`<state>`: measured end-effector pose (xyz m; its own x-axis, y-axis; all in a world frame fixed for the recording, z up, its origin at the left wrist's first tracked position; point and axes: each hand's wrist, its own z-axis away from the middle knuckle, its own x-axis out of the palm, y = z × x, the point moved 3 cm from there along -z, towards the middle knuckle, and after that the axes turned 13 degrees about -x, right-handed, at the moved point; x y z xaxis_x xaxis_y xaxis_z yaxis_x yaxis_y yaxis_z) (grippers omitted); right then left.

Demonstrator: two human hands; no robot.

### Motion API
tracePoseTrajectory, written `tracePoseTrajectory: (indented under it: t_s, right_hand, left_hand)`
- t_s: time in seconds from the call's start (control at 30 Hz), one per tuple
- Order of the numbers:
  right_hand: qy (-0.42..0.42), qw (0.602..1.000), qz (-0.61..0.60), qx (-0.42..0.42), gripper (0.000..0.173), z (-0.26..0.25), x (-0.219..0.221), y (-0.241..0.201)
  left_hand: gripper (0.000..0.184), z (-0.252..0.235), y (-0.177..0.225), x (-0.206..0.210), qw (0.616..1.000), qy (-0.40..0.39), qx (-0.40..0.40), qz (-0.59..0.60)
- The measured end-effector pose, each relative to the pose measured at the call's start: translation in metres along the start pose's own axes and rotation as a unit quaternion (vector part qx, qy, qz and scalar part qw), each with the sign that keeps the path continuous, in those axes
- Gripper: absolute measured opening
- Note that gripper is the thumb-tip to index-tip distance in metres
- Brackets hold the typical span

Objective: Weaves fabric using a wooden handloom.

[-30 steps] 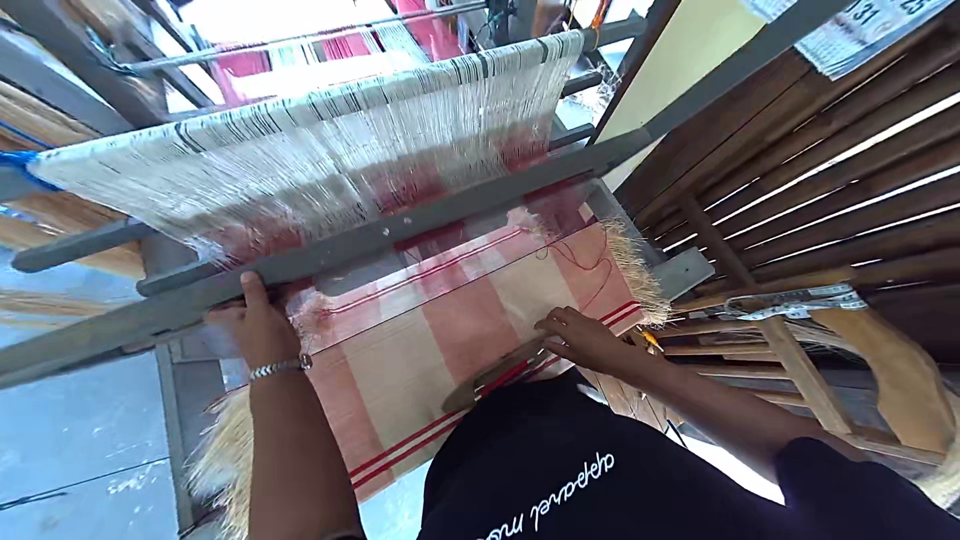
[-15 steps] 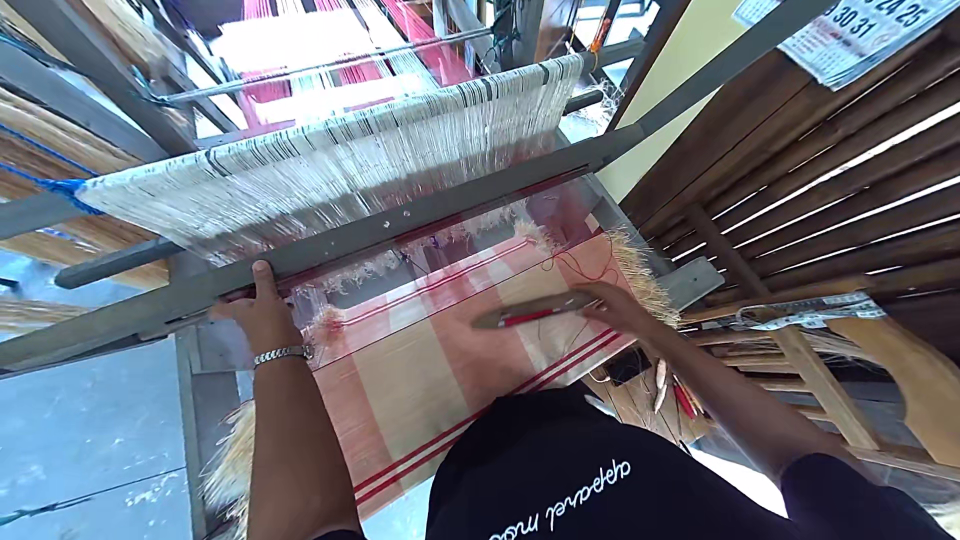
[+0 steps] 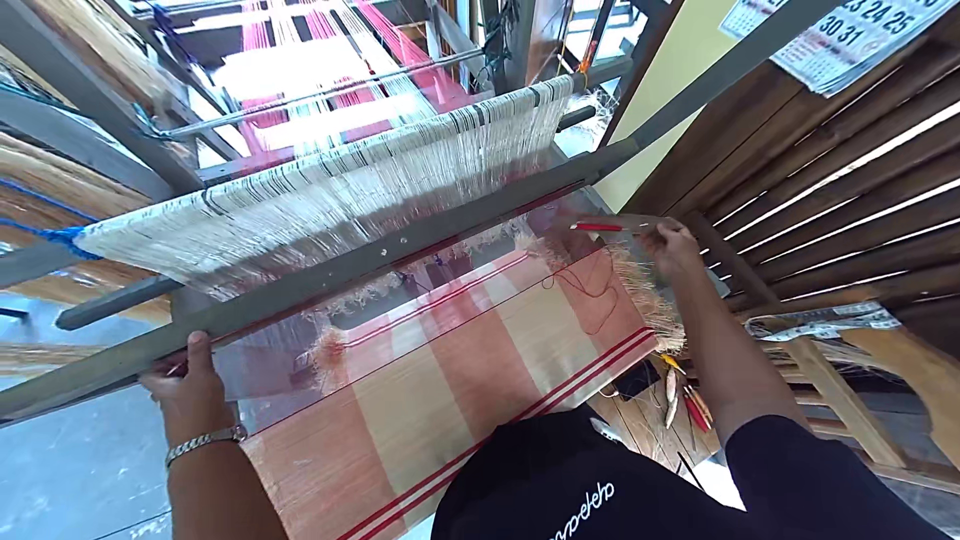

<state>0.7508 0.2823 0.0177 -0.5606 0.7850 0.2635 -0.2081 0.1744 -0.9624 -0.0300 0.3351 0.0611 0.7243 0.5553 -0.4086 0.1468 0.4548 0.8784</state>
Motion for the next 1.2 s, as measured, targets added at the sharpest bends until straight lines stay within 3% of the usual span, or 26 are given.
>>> tracePoseTrajectory:
  t_s: [0.13, 0.23, 0.5, 0.77, 1.0, 1.2]
  right_hand:
    - [0.099, 0.994, -0.027, -0.038, 0.045, -0.038, 0.0, -0.016]
    - [0.115, 0.993, -0.018, -0.026, 0.045, -0.052, 0.009, -0.011]
    - [-0.007, 0.999, -0.018, 0.042, 0.033, -0.072, 0.046, 0.036]
    - [-0.056, 0.994, 0.033, 0.084, 0.037, -0.065, 0.083, 0.046]
    - [0.041, 0.986, 0.027, 0.159, 0.033, -0.077, 0.05, 0.053]
    - [0.036, 0.989, 0.017, 0.143, 0.034, -0.082, 0.038, 0.066]
  left_hand:
    - [0.097, -0.017, -0.019, -0.005, 0.996, -0.021, -0.082, -0.03]
    - [0.094, -0.019, -0.025, -0.003, 0.991, -0.052, -0.121, -0.032]
    - [0.086, 0.0, -0.012, 0.008, 0.969, -0.163, -0.186, 0.012]
    - [0.087, -0.006, -0.019, 0.012, 0.967, -0.177, -0.178, 0.031]
    - [0.085, -0.019, -0.029, 0.012, 0.968, -0.181, -0.173, 0.032]
    - [0.085, -0.023, -0.033, 0.012, 0.968, -0.192, -0.158, 0.017]
